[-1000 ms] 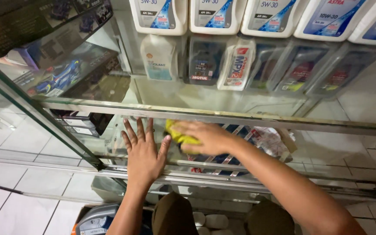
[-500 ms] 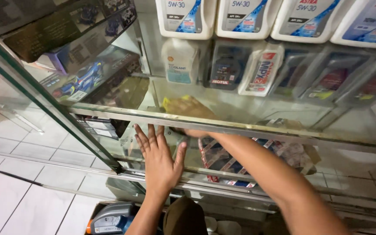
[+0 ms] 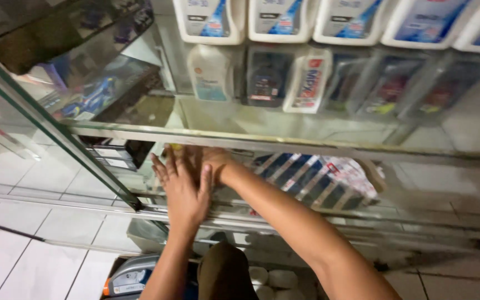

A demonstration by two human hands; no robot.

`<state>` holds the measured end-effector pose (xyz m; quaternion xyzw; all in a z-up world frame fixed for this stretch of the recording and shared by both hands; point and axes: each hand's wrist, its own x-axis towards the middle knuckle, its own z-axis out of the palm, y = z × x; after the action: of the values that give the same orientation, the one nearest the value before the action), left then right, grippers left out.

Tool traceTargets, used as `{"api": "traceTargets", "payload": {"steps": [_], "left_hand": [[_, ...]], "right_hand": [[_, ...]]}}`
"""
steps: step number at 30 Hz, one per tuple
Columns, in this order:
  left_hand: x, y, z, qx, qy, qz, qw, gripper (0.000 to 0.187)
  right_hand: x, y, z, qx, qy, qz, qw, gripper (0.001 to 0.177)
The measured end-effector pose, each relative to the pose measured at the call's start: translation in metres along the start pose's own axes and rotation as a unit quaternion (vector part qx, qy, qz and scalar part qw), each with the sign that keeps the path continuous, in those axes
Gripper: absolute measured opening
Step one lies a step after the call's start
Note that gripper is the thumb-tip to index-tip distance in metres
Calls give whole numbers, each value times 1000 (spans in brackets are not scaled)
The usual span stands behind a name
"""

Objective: Cleaning and organizing bottles of engine oil inside a glass display case using a cloth.

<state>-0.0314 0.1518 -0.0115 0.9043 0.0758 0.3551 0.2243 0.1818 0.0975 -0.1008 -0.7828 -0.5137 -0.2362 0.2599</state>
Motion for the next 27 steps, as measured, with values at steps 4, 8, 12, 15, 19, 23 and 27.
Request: {"api": "traceTargets", "payload": {"steps": [4, 8, 12, 15, 19, 23, 27], "left_hand": [[-8, -8, 11, -13, -40, 0, 999, 91], [-4, 13, 14, 19, -69, -10, 997, 88], [-9, 59, 19, 36, -113, 39, 992, 79], [-13, 74, 45, 46, -209, 64, 975, 79], [-19, 79, 57, 103, -249, 77, 960, 90], [-19, 87, 46, 88, -263, 84, 957, 88], [-18, 91, 43, 99, -285, 76, 950, 88]], "right_hand": [[-54, -84, -65, -17, -42, 9, 999, 57], [-97, -76, -69, -43, -94, 23, 994, 49], [-87, -111, -186, -66, -259, 195, 944, 31], [-117, -78, -223, -194, -143, 194, 951, 57], [-180, -30, -283, -152, -151, 357, 909, 52], [-255, 32, -329, -234, -198, 511, 803, 71], [-307, 62, -315, -343, -215, 530, 745, 78]]}}
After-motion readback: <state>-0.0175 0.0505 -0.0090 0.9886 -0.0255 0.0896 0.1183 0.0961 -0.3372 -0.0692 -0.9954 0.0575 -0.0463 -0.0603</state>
